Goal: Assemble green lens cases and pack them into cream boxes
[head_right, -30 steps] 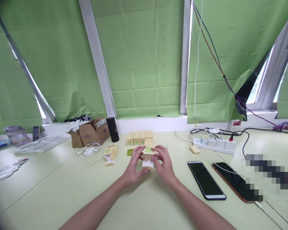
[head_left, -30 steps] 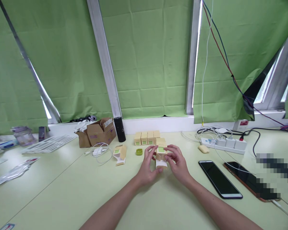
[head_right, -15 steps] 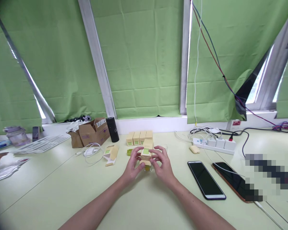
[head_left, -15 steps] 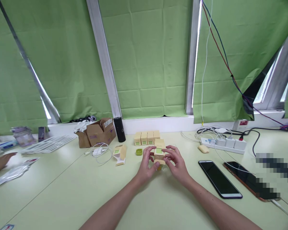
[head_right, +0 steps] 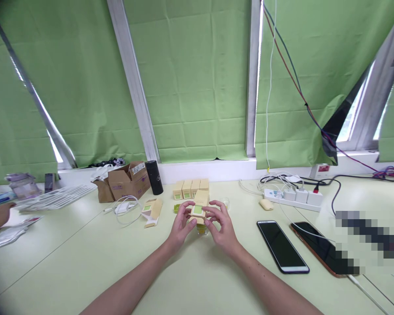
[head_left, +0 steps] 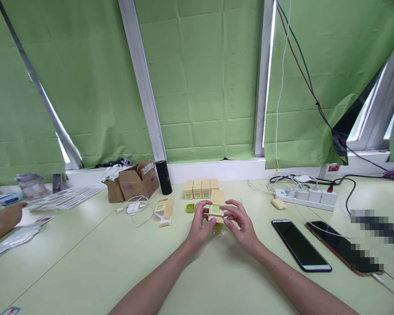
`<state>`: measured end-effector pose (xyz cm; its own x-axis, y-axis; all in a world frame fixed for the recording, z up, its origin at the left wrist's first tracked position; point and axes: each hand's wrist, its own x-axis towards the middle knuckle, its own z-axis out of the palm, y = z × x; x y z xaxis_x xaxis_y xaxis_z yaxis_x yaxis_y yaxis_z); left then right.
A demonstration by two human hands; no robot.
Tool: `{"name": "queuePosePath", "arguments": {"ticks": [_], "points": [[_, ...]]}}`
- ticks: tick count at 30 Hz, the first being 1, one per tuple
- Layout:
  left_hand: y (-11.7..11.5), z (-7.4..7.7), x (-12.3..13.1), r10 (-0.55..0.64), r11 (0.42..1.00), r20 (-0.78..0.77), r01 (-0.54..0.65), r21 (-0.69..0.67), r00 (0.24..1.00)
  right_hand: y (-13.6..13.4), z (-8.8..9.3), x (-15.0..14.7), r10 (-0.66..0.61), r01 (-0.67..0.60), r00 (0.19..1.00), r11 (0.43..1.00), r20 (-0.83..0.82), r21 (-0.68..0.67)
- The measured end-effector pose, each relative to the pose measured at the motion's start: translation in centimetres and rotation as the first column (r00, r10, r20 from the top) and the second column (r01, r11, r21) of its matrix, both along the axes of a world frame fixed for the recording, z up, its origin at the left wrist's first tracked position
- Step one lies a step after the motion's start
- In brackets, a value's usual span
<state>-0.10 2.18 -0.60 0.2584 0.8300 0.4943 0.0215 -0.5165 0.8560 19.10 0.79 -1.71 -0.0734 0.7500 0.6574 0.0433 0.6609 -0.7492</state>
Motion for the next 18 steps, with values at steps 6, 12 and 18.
{"name": "queuePosePath", "arguments": {"ticks": [6, 12, 18], "points": [[0.06, -0.03, 0.07, 0.003, 1.0, 0.01, -0.003, 0.002, 1.0, -0.19, 0.12, -0.09, 0.007, -0.007, 1.0, 1.0, -0.006, 0.004], [0.02, 0.08, 0.13, 0.025, 0.999, 0.003, -0.025, 0.022, 1.0, -0.13, -0.1, -0.01, 0.016, -0.016, 1.0, 1.0, 0.007, 0.01], [0.07, 0.09, 0.16, 0.049, 0.998, -0.009, -0.049, 0.036, 0.999, -0.17, -0.04, -0.15, 0.005, -0.006, 1.0, 1.0, 0.01, 0.02]]}}
